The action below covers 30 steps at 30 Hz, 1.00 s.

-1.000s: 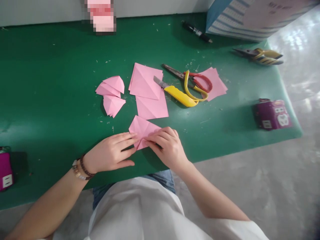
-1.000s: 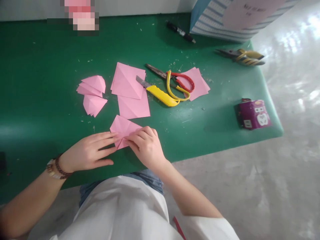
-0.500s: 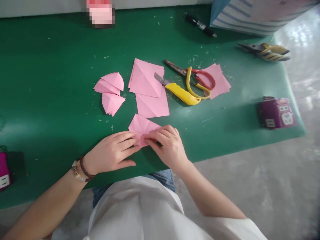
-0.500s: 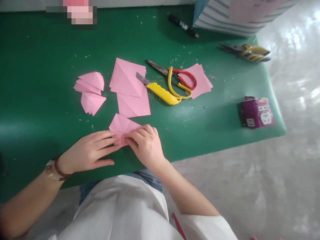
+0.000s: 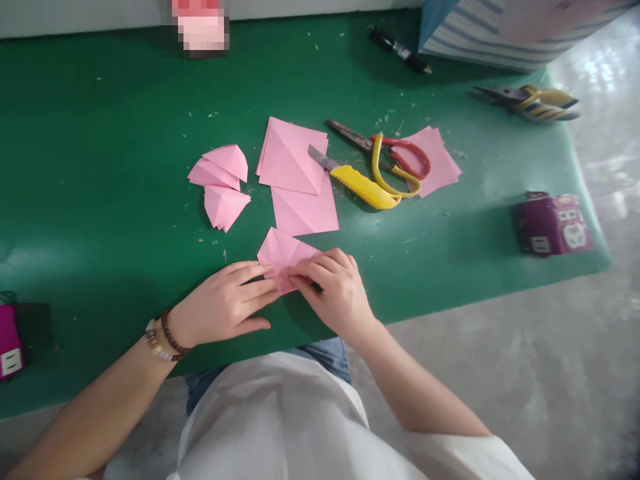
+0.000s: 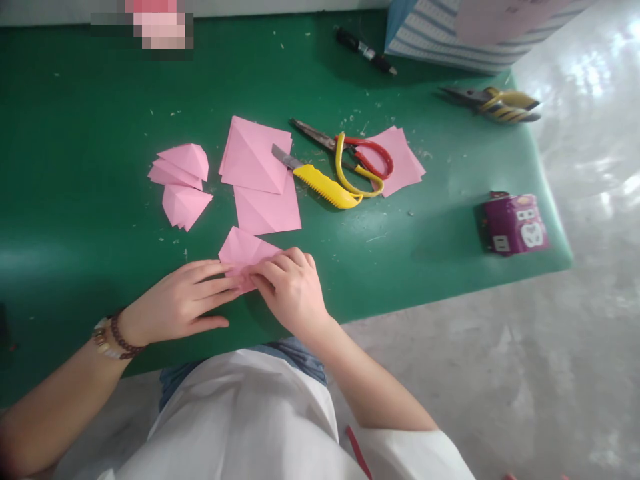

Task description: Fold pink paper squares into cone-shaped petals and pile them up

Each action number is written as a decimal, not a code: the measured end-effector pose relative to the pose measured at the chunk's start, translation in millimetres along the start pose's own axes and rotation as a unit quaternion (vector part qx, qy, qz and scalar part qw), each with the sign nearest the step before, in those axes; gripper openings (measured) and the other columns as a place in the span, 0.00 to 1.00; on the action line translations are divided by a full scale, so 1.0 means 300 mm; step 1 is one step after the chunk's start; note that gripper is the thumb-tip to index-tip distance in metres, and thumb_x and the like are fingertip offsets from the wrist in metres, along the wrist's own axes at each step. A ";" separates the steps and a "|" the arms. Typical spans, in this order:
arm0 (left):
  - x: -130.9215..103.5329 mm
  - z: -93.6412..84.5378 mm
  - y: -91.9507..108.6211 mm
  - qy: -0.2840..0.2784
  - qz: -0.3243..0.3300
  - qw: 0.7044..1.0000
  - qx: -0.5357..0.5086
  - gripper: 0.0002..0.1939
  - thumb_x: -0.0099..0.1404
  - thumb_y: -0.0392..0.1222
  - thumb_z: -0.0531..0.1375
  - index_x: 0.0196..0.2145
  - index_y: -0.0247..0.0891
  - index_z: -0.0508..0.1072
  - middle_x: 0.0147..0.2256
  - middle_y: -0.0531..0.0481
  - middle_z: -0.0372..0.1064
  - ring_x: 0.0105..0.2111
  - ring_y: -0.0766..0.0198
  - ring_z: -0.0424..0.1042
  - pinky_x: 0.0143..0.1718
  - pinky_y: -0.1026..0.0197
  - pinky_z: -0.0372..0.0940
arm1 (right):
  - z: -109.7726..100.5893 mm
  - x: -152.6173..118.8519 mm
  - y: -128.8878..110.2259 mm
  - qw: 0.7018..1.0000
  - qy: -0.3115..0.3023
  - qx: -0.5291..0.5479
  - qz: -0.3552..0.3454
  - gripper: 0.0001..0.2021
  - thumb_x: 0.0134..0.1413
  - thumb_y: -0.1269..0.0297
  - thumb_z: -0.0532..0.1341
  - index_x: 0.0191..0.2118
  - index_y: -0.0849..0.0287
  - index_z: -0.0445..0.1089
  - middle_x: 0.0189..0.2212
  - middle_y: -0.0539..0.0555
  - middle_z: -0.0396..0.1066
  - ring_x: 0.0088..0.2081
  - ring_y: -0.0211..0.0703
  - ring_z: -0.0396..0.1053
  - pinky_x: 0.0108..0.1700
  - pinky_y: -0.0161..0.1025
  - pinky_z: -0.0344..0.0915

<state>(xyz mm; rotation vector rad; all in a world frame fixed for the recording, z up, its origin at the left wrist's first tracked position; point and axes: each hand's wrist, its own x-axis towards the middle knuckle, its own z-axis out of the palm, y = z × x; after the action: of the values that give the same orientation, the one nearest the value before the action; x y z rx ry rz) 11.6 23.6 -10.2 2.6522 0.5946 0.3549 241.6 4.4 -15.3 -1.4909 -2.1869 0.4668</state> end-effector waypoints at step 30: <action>0.001 0.006 -0.003 0.032 -0.027 0.999 -0.029 0.19 0.69 0.41 0.59 0.56 0.37 0.69 0.54 0.47 0.72 0.58 0.54 0.65 0.57 0.47 0.67 | -0.043 -0.173 -0.126 0.939 -0.108 0.247 0.216 0.07 0.59 0.66 0.55 0.41 0.52 0.55 0.52 0.58 0.74 0.18 0.32 0.60 0.22 0.34 0.63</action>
<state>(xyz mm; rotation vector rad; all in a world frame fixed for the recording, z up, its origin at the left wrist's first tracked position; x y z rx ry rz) 12.1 23.8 -12.1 2.5712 0.6648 0.4372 235.3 -57.2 5.8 -1.6704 -1.6845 1.2737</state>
